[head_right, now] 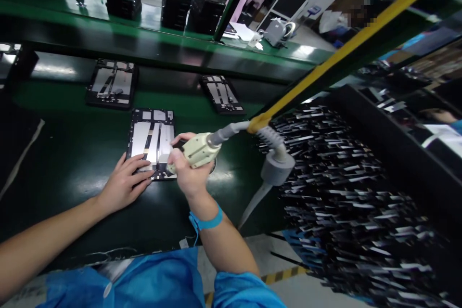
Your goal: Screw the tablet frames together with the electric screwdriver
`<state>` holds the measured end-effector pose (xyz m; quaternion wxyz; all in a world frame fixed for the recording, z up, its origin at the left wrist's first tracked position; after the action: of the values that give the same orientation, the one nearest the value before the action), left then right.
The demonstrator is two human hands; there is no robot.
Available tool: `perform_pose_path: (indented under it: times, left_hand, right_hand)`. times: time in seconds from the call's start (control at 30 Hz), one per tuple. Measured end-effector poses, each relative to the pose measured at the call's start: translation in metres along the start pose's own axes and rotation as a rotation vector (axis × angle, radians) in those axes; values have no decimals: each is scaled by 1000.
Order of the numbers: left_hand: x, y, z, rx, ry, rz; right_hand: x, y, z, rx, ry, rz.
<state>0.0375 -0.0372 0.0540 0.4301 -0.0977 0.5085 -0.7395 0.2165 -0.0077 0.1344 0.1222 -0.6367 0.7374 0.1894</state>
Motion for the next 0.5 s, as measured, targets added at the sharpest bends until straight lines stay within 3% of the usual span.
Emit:
perform_pose_path:
  times: [0.13,0.5]
  left_hand:
    - [0,-1,0,2,9,11]
    - [-1,-2,1,30,2,8]
  right_hand:
    - [14,29,11,-59,55,-150]
    - [19,33,17,-80,49,-188]
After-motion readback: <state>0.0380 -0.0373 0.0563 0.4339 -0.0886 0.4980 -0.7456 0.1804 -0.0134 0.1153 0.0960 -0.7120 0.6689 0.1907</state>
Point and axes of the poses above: each hand's wrist, its own x-axis away from the middle knuckle, its own y-axis out of the palm, z = x × y, the point moved 9 cm from there along -x, towards the middle knuckle, and after that the axes turned 8 degrees about -z, right-handed, at the moved point
